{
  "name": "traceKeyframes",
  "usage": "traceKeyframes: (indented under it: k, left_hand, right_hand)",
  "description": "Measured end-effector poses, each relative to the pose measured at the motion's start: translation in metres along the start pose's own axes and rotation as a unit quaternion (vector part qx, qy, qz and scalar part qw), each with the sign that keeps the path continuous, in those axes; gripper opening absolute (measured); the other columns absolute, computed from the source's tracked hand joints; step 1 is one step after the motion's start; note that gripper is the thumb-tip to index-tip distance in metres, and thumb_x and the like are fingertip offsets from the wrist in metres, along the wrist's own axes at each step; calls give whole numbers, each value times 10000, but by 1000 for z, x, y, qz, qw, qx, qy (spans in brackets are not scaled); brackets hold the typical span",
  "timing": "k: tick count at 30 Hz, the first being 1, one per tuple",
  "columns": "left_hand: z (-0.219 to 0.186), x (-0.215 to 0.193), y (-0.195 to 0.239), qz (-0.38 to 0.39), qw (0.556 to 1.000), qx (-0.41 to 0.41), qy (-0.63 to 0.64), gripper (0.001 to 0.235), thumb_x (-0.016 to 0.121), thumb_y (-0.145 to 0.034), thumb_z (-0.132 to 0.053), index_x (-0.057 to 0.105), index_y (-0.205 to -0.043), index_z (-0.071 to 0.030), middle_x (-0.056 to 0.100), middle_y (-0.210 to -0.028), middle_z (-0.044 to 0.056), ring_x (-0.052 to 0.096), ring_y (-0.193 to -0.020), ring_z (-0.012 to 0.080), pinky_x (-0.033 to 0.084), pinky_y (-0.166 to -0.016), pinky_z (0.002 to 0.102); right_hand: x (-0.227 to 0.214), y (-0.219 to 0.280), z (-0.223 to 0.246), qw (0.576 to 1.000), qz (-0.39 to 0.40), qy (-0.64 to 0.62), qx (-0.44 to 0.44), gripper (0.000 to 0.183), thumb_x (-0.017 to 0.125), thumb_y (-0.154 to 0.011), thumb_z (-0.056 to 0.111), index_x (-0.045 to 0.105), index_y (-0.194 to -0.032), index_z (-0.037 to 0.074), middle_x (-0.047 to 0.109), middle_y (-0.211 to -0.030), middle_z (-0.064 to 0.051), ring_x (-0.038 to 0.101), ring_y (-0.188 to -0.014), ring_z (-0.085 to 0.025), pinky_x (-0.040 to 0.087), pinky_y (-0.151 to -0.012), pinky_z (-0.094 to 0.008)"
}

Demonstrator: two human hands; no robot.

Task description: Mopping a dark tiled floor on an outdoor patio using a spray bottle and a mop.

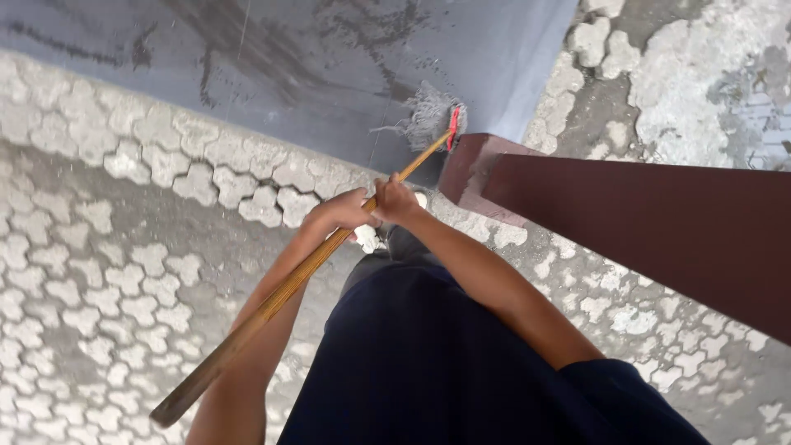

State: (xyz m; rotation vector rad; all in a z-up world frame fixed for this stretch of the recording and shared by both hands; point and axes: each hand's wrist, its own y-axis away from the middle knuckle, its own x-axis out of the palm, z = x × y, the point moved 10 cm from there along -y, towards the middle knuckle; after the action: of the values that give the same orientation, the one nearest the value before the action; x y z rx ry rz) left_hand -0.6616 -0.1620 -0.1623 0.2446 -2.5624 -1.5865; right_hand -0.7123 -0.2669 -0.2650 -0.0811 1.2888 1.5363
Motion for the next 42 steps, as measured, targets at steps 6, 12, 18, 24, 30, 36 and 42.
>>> traceKeyframes:
  k: [6,12,18,24,30,36,42]
  left_hand:
    - [66,8,30,-17,996,27,84,744,664,-837,-133,394,-1505,55,691,-812,241,689,-481,309,611,-397,387]
    - [128,-5,103,-48,989,6,143,566,632,-891,-199,525,-1367,89,646,-831,238,664,-454,289,582,-351,377]
    - [196,22,107,-72,991,-18,112,491,527,-968,-256,529,-1304,102,627,-804,228,664,-437,276,588,-338,362]
    - [207,48,88,-82,975,8,204,333,528,-973,-199,573,-1209,32,614,-722,185,603,-327,283,550,-260,406]
    - [154,39,32,-84,963,22,255,410,529,-958,-183,533,-1309,28,583,-659,160,578,-326,276,523,-268,413]
    - [45,-12,-36,-80,958,73,264,391,528,-965,-179,577,-1313,-8,609,-650,184,565,-305,263,506,-261,354]
    - [-87,-72,-85,-30,942,119,313,611,611,-937,-141,400,-1475,56,561,-639,114,543,-326,211,500,-276,350]
  right_hand:
    - [38,20,50,998,27,-37,-37,414,579,-869,337,610,-1171,55,355,-1423,-456,603,-1102,-646,542,-947,-633]
    - [61,53,150,990,70,17,-119,415,662,-778,376,670,-1091,104,509,-1325,-349,629,-1112,-592,559,-922,-610]
    - [92,85,186,972,139,59,-183,367,500,-875,180,591,-1205,48,464,-1413,-364,500,-1277,-612,485,-1022,-641]
    - [100,85,167,973,140,82,-163,316,564,-838,86,641,-1139,29,436,-1407,-337,431,-1311,-565,523,-997,-586]
    - [48,35,124,985,78,89,-129,276,612,-872,117,663,-1136,54,388,-1454,-349,423,-1297,-576,564,-943,-574]
    - [-58,-39,78,990,-7,86,-107,214,620,-920,46,716,-1108,75,381,-1474,-358,425,-1291,-602,599,-926,-531]
    - [-153,-134,9,992,-34,111,-52,104,688,-924,72,670,-989,151,381,-1506,-290,445,-1257,-560,569,-969,-487]
